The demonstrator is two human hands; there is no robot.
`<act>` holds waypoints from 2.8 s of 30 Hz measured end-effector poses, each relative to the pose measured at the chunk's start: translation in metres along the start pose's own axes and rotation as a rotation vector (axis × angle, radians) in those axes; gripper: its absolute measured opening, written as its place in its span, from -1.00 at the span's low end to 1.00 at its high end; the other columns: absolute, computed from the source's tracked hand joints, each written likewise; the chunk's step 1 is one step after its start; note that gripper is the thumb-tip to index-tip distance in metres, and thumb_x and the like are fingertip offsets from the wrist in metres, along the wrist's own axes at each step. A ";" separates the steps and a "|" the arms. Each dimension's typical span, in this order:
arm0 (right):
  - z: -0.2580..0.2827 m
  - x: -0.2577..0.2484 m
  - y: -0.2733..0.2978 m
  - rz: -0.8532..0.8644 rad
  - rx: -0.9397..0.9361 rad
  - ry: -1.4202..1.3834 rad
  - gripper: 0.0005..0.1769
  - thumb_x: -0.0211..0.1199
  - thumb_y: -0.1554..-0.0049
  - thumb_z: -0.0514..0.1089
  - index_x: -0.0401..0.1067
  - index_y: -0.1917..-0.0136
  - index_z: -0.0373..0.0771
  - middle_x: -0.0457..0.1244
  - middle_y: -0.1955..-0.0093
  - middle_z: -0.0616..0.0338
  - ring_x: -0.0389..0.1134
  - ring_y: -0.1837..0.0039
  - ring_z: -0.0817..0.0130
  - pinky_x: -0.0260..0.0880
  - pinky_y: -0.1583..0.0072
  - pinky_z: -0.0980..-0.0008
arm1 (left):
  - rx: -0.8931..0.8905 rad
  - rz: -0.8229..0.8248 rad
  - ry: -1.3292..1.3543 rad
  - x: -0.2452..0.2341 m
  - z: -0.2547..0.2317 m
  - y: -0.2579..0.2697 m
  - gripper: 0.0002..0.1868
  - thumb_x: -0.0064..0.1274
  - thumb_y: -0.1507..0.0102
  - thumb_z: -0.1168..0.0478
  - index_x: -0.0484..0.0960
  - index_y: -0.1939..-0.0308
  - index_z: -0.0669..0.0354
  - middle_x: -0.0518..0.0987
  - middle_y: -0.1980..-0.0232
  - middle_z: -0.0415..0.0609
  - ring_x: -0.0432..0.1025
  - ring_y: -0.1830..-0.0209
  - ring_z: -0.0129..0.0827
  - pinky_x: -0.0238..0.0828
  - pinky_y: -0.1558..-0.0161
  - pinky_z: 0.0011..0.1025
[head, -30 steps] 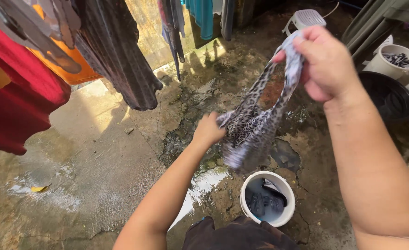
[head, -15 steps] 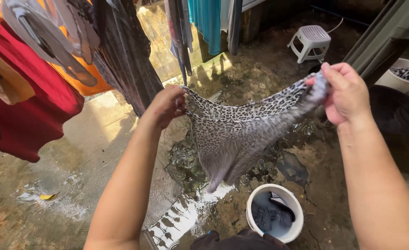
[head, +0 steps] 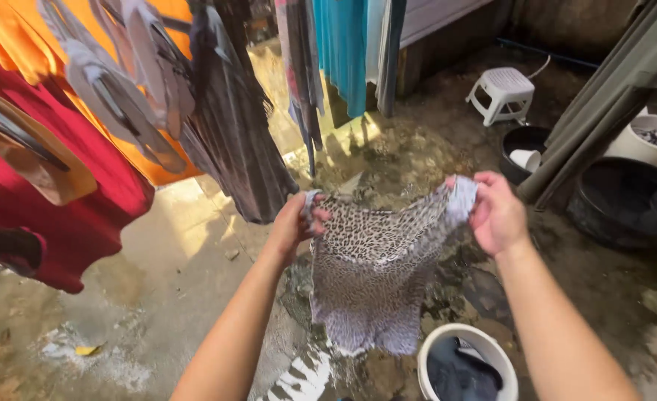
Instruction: Manually wash and hang various clothing items on a clothesline using hangers.
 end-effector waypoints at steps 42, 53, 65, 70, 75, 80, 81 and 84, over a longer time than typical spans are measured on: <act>0.157 0.366 -0.273 0.020 -0.766 1.266 -0.18 0.15 -0.09 -0.10 0.06 -0.55 -0.45 0.35 -0.08 -0.30 0.40 -0.16 -0.21 0.38 -0.20 0.01 | 0.262 0.016 0.350 0.050 -0.199 0.017 -0.58 -0.18 -0.26 0.17 0.50 -0.19 0.10 0.68 0.09 -0.29 0.54 0.17 -0.56 0.54 0.10 -0.38; 0.074 0.086 -0.112 -0.089 -0.598 0.689 -0.37 0.05 -0.23 -0.38 0.24 -0.57 -0.33 0.30 -0.04 0.15 0.27 -0.03 0.48 0.31 -0.08 0.54 | 0.216 0.007 0.300 -0.010 -0.113 -0.105 -0.64 -0.07 -0.41 0.10 0.66 -0.13 0.23 0.62 0.15 -0.14 0.49 0.27 -0.48 0.49 0.25 -0.41; 0.066 -0.070 0.068 -0.174 -0.356 0.870 -0.65 0.11 -0.25 -0.40 0.52 -0.27 -0.32 0.35 -0.06 0.21 0.31 -0.04 0.48 0.34 -0.13 0.51 | 0.027 0.204 0.202 0.017 -0.106 -0.103 -0.61 -0.08 -0.36 0.04 0.69 -0.05 0.23 0.72 0.03 -0.11 0.55 0.12 -0.42 0.47 0.09 -0.41; 0.065 -0.054 0.092 -0.134 -0.364 0.997 -0.77 0.14 -0.25 -0.40 0.53 -0.13 -0.34 0.37 -0.05 0.22 0.36 -0.09 0.47 0.35 -0.14 0.51 | 0.061 0.361 -0.014 0.061 -0.120 -0.051 -0.64 -0.05 -0.32 0.02 0.73 0.02 0.11 0.69 0.12 -0.20 0.49 0.23 -0.49 0.40 0.21 -0.46; 0.055 -0.015 0.094 -0.063 -0.357 0.864 -0.74 0.12 -0.22 -0.38 0.51 -0.16 -0.32 0.39 -0.09 0.23 0.39 -0.11 0.48 0.37 -0.22 0.49 | 0.414 0.261 -0.821 0.074 -0.128 -0.023 -0.70 0.13 -0.32 0.01 0.67 0.15 0.19 0.49 0.21 -0.03 0.35 0.23 -0.23 0.26 0.22 -0.27; 0.057 -0.013 0.096 -0.135 -0.286 0.809 -0.70 0.14 -0.23 -0.38 0.48 -0.23 -0.32 0.37 -0.08 0.23 0.35 -0.09 0.49 0.34 -0.13 0.45 | 0.879 -0.023 -1.281 0.084 -0.161 0.030 -0.62 0.27 -0.18 -0.05 0.63 0.25 0.20 0.54 0.13 0.06 0.47 0.08 -0.06 0.43 0.12 -0.14; 0.057 -0.013 0.096 -0.125 -0.293 0.839 -0.67 0.16 -0.23 -0.38 0.47 -0.27 -0.32 0.36 -0.08 0.22 0.32 -0.07 0.49 0.29 -0.06 0.44 | 0.924 -0.045 -1.337 0.087 -0.167 0.041 -0.56 0.30 -0.13 -0.09 0.60 0.25 0.22 0.54 0.15 0.07 0.45 0.07 -0.02 0.43 0.12 -0.10; 0.065 -0.001 0.095 -0.066 -0.384 0.765 -0.65 0.20 -0.20 -0.39 0.43 -0.27 -0.28 0.35 -0.10 0.25 0.32 -0.07 0.53 0.30 -0.03 0.48 | 0.905 0.037 -1.311 0.087 -0.167 0.041 -0.48 0.30 -0.09 -0.09 0.54 0.10 0.21 0.53 0.25 0.02 0.45 0.14 -0.05 0.39 0.13 -0.10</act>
Point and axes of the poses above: each hand's wrist, its own y-axis away from the middle knuckle, its own x-axis out of the palm, z = x × y, the point moved 3 cm from there along -y, towards the middle knuckle
